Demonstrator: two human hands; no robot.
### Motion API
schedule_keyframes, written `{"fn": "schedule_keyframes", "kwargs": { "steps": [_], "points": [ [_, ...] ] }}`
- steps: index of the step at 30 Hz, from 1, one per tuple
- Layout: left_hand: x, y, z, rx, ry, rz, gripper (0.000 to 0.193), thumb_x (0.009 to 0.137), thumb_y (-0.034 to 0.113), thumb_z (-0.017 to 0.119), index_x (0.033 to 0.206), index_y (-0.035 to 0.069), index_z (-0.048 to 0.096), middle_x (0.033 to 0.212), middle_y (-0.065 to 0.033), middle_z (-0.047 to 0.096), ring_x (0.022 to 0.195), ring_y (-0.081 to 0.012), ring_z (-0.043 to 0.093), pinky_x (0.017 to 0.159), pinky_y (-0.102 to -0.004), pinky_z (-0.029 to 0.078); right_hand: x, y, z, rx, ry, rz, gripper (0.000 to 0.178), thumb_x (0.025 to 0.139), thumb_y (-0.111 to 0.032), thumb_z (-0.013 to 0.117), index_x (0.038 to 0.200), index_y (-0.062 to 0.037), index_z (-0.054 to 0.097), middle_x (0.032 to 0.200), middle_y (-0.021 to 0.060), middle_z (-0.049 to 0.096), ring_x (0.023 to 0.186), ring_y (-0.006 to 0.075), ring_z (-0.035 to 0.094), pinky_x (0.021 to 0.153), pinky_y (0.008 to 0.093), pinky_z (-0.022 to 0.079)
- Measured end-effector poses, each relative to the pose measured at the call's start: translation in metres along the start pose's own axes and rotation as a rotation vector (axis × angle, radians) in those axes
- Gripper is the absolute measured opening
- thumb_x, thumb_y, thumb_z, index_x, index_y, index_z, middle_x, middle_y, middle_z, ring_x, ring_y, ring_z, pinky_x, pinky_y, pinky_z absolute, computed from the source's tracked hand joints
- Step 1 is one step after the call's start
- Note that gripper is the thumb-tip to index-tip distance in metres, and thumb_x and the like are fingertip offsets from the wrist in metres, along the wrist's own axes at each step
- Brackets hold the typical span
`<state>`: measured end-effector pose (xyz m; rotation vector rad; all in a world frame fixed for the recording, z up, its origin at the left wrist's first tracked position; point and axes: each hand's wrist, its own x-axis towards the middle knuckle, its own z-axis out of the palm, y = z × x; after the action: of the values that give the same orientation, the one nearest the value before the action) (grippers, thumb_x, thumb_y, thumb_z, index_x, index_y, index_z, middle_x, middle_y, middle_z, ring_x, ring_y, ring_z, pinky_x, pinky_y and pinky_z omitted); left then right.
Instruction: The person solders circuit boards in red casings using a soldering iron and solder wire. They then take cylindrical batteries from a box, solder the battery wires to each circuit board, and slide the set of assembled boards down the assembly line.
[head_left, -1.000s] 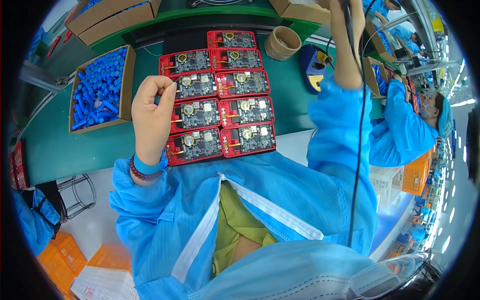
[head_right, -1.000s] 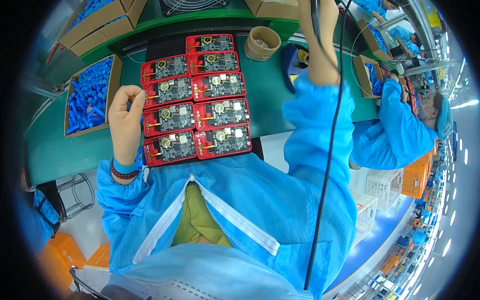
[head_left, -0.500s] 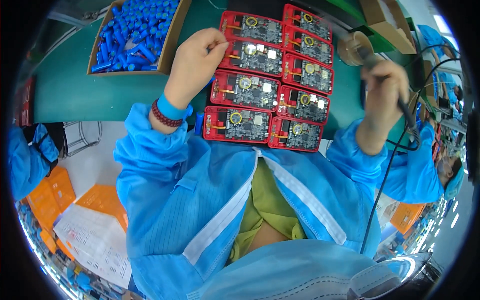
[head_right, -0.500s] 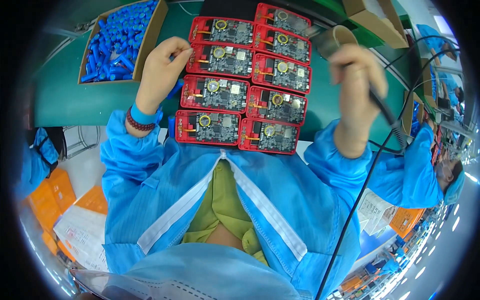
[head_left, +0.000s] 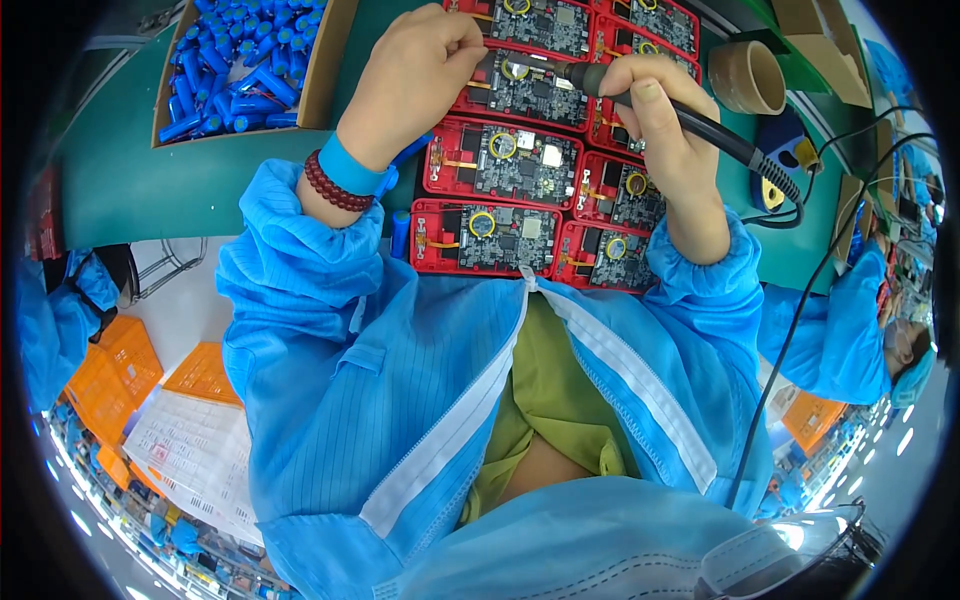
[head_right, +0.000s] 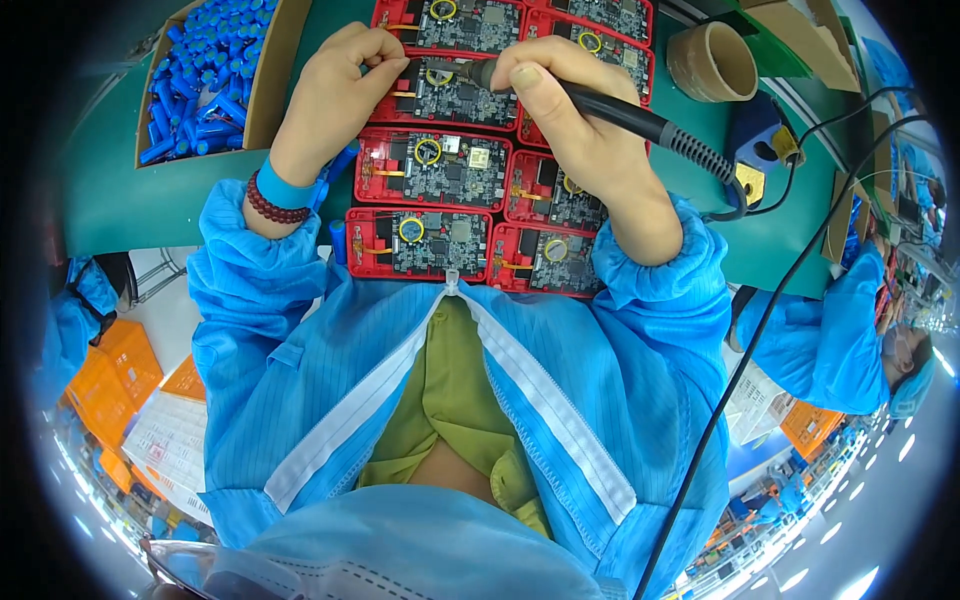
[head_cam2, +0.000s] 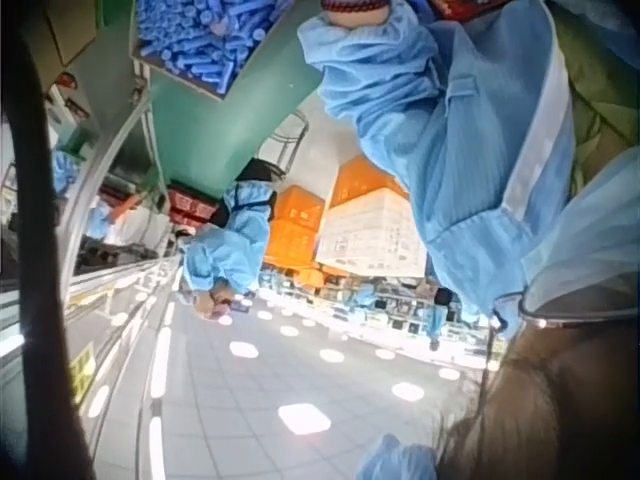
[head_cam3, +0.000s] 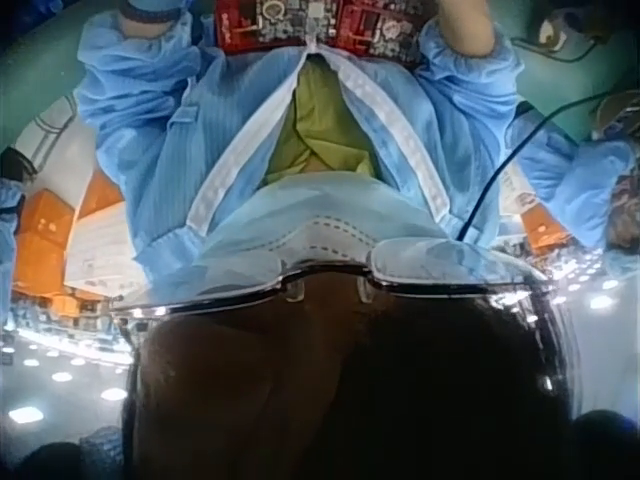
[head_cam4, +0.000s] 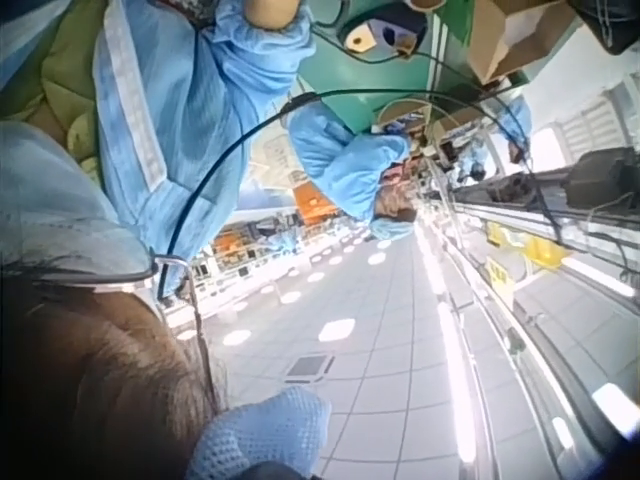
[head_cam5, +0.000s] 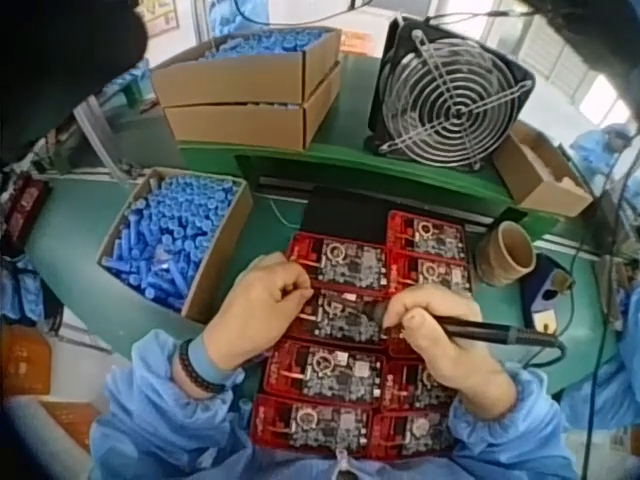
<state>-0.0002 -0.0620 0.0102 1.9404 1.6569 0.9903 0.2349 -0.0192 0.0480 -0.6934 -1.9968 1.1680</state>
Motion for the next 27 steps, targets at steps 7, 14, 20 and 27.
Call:
{"fn": "schedule_keyframes", "kwargs": {
  "steps": [7, 14, 20, 27],
  "points": [
    [0.0, -0.004, 0.002, -0.038, 0.0, 0.009, 0.009, 0.084, 0.009, 0.062, 0.086, 0.0, 0.059, 0.075, -0.009, 0.051, 0.07, -0.021, 0.053, 0.064, -0.0301, 0.042, 0.002, 0.005, 0.001, 0.004, -0.023, -0.007, 0.022, 0.095, -0.022, 0.052, 0.093, -0.0032, 0.063, 0.078, 0.0028, 0.062, 0.062, 0.0071, 0.049, 0.056, 0.0228, 0.04],
    [0.008, 0.023, -0.007, 0.0, 0.029, -0.047, 0.006, 0.077, 0.002, 0.061, 0.075, -0.002, 0.056, 0.076, -0.0172, 0.052, 0.077, -0.035, 0.052, 0.069, -0.0417, 0.042, 0.002, 0.006, 0.003, -0.006, -0.032, -0.016, 0.022, 0.095, -0.022, 0.052, 0.094, -0.003, 0.063, 0.077, 0.0027, 0.061, 0.061, 0.007, 0.048, 0.055, 0.0226, 0.04],
    [0.006, 0.023, -0.007, 0.001, 0.044, -0.046, 0.006, 0.076, 0.001, 0.062, 0.074, -0.002, 0.057, 0.076, -0.0171, 0.052, 0.077, -0.0347, 0.052, 0.069, -0.0417, 0.042, -0.001, 0.007, -0.001, 0.076, -0.003, -0.042, 0.022, 0.095, -0.021, 0.053, 0.094, -0.0018, 0.063, 0.074, 0.0008, 0.059, 0.059, 0.0046, 0.046, 0.052, 0.0209, 0.037],
    [0.007, 0.027, -0.008, 0.032, 0.024, -0.031, 0.004, 0.076, 0.0, 0.059, 0.075, -0.002, 0.056, 0.077, -0.0173, 0.052, 0.079, -0.0349, 0.052, 0.07, -0.042, 0.043, 0.001, 0.01, 0.0, 0.07, 0.009, -0.055, 0.023, 0.095, -0.021, 0.052, 0.095, -0.0018, 0.064, 0.071, -0.0004, 0.057, 0.058, 0.0029, 0.044, 0.05, 0.0201, 0.035]
  ]
}}
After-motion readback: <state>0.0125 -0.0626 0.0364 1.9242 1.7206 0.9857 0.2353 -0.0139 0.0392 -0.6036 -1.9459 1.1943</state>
